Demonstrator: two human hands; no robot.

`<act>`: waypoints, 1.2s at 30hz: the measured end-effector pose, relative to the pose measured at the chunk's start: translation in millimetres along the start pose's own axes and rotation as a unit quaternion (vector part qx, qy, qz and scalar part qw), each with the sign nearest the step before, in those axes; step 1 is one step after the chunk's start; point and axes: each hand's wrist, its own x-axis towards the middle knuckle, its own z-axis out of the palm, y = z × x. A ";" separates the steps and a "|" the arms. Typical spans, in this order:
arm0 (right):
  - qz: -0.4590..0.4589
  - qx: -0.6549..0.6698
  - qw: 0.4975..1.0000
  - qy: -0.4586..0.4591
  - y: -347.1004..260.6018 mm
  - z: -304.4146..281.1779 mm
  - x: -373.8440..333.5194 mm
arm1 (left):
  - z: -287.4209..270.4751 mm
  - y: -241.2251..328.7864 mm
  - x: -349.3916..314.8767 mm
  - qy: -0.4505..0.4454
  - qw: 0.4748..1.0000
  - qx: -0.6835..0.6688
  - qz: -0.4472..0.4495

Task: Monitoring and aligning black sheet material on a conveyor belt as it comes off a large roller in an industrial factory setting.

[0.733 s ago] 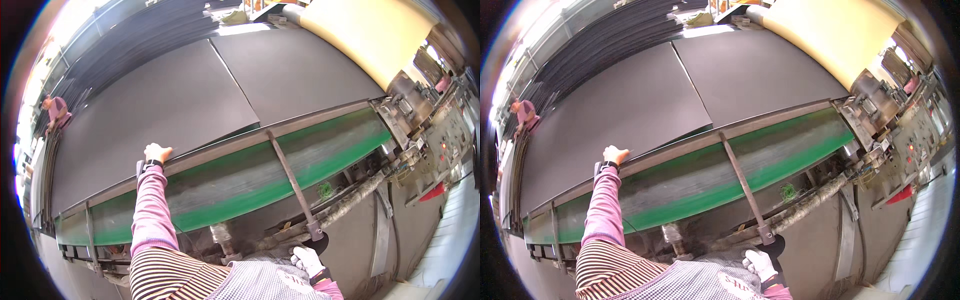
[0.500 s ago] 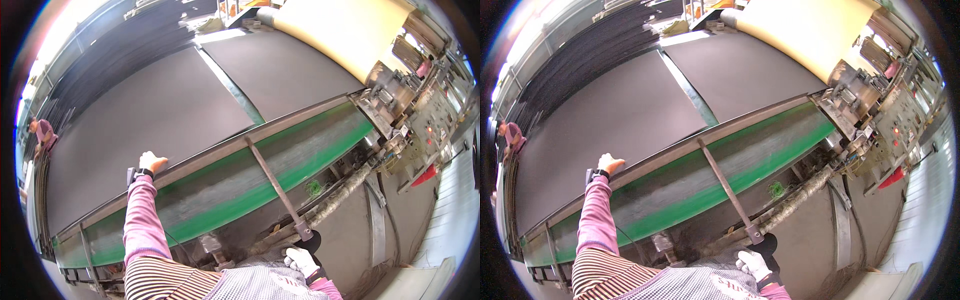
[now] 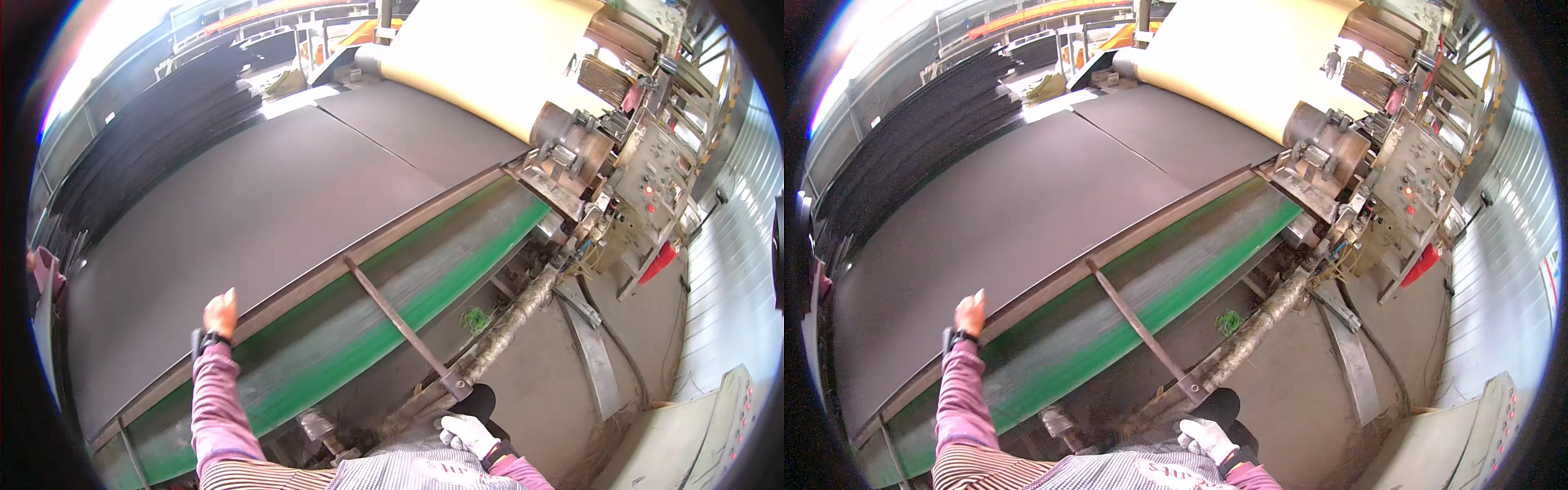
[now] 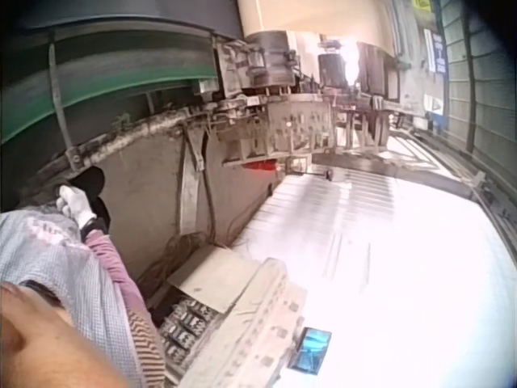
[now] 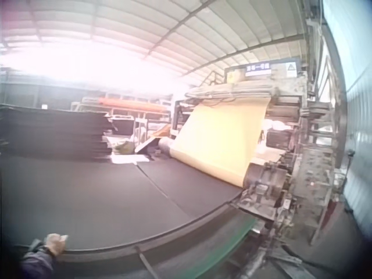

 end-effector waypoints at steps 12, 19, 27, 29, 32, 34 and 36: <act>0.020 -0.072 0.997 0.011 -11.4 0.9 -8.7 | 3.5 -73.2 -64.4 -0.043 0.984 -0.097 -0.146; 0.028 -0.046 0.999 0.000 -7.0 -3.2 -1.3 | -23.6 53.7 -24.4 -0.018 0.990 -0.134 -0.040; 0.031 -0.060 0.998 -0.003 -2.7 -6.7 4.9 | -17.5 173.6 43.8 -0.112 0.987 -0.113 -0.007; 0.037 -0.054 0.998 0.000 1.7 -6.0 9.5 | -12.2 199.4 56.7 -0.101 0.988 -0.120 0.005; 0.046 -0.072 0.996 -0.002 -2.9 -2.2 6.2 | -18.7 244.6 74.9 -0.111 0.982 -0.150 0.003; 0.034 -0.077 0.996 0.007 -9.9 5.8 -1.5 | -13.4 266.7 89.3 -0.104 0.975 -0.198 0.013; 0.027 -0.105 0.994 0.016 -11.1 9.0 -4.2 | -17.9 269.0 102.4 -0.218 0.930 -0.289 0.066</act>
